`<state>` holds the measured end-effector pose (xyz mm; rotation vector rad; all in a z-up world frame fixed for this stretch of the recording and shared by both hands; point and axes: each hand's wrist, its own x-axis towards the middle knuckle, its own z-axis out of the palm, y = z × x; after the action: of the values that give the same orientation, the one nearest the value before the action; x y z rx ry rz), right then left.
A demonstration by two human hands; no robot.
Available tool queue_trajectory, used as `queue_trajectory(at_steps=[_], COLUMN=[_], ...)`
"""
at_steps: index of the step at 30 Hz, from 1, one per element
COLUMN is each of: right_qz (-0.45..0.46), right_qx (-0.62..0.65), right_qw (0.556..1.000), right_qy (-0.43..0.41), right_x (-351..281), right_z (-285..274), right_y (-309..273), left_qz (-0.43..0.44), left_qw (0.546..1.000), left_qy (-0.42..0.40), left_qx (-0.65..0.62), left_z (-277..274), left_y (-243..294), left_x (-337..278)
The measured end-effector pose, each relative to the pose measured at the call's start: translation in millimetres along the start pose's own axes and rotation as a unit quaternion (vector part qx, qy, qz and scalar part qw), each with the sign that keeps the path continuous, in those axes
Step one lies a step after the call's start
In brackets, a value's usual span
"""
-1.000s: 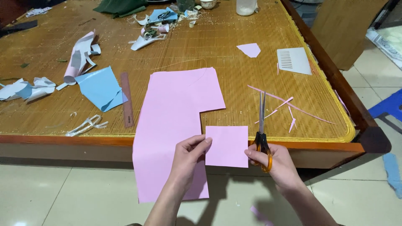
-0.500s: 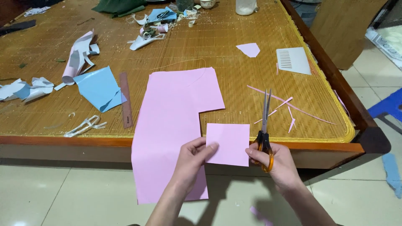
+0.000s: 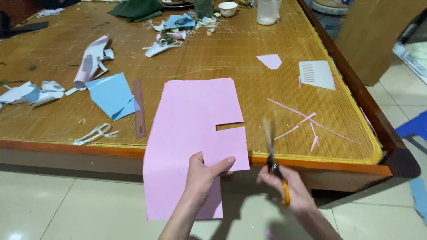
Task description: Cutting a rectangular piece of paper from a larger sheet using scissors.
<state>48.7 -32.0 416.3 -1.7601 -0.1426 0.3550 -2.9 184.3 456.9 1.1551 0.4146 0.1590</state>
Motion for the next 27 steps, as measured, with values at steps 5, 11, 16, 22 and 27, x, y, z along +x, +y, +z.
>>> queue_trajectory(at_steps=[5, 11, 16, 22, 27], right_qz=[0.061, 0.067, 0.092, 0.083, 0.138], right_qx=[0.014, -0.025, 0.036, 0.026, -0.001], right_qw=[0.995, 0.99, 0.991, 0.991, 0.988], right_qy=[-0.077, -0.121, -0.093, -0.107, -0.069], right_x=[-1.3, -3.1, -3.9, 0.0, -8.3], right_z=[23.7, 37.0, 40.3, 38.3, 39.9], right_y=[60.7, 68.2, 60.0, 62.6, 41.0], left_qz=[0.027, 0.043, 0.043, 0.02, 0.031], left_qw=[0.999, 0.998, 0.998, 0.999, 0.999], left_qy=[0.037, 0.048, 0.042, 0.037, 0.023], left_qx=[-0.001, -0.004, 0.005, -0.004, -0.001], left_z=[-8.9, -13.4, -15.9, -9.9, -10.8], left_y=[14.8, 15.8, 11.4, 8.2, -0.9], left_x=[2.4, 6.3, 9.7, 8.0, 9.6])
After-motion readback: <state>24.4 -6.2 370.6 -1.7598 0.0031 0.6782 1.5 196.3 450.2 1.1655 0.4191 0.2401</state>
